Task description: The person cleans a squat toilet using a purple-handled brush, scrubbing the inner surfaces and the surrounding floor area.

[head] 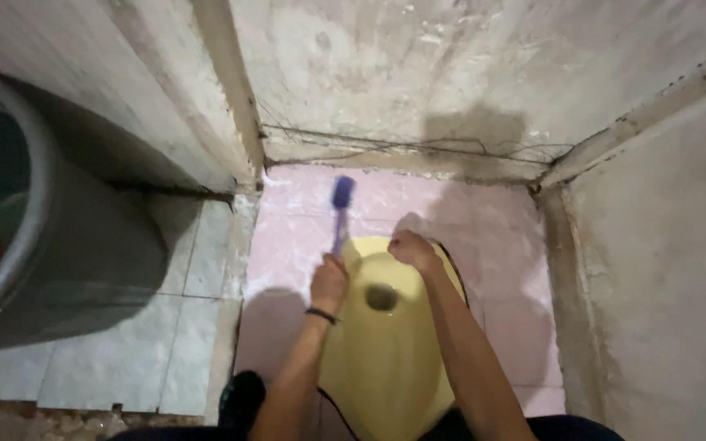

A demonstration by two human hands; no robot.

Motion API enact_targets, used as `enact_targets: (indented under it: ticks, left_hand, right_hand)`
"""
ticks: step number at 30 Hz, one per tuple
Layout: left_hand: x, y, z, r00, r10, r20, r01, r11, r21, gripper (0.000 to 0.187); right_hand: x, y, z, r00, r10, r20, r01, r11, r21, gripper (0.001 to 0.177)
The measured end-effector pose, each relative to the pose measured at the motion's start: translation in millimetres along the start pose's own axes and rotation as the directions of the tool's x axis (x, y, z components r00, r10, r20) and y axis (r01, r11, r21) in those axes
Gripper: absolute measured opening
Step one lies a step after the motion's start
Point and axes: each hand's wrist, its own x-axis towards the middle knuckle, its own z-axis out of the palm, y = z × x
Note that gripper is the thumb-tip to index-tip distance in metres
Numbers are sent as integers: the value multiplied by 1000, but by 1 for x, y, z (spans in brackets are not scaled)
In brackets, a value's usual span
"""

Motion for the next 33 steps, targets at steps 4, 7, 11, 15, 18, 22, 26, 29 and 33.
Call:
enact_targets:
  ticks: [4, 7, 11, 15, 18, 22, 26, 29, 33]
  left_hand:
    - [6, -18, -10, 999, -9, -36, 13, 994, 104, 38]
    - [6, -28, -27, 995, -56, -85, 60, 997, 49, 40]
    - [-13, -7, -7, 995, 74, 61, -78, 994, 75, 40]
    - [9, -18, -26, 999, -12, -47, 19, 991, 135, 36]
    - [27, -30, -39, 981, -128, -143, 139, 988, 69, 42]
    - [40, -22, -25, 998, 32, -53, -24, 988, 154, 37]
    - [55, -31, -51, 991, -71, -110, 85, 989, 124, 38]
    - [52, -28, -37, 992, -46, -122, 61, 991, 123, 40]
    - [49, -17, -7, 1000, 16, -2, -16, 995, 102, 42]
  right_hand:
    - [0, 11, 7, 1000, 26, 2, -26, 998, 66, 32]
    - [1, 14, 7, 999, 45, 28, -48, 992, 119, 33]
    - [3, 1, 6, 999, -27, -46, 27, 1000, -9, 33]
    - [-1, -9, 4, 998, 44, -49, -45, 999, -16, 32]
    - [0, -8, 6, 997, -31, -74, 30, 999, -16, 32]
    - [7, -8, 13, 997, 1, -72, -5, 999, -49, 32]
    - [5, -7, 8, 999, -15, -38, 15, 1000, 14, 32]
    - [-3, -18, 4, 999, -29, -29, 30, 999, 40, 32]
    - [-2, -36, 1, 995, 28, 100, -40, 992, 119, 32]
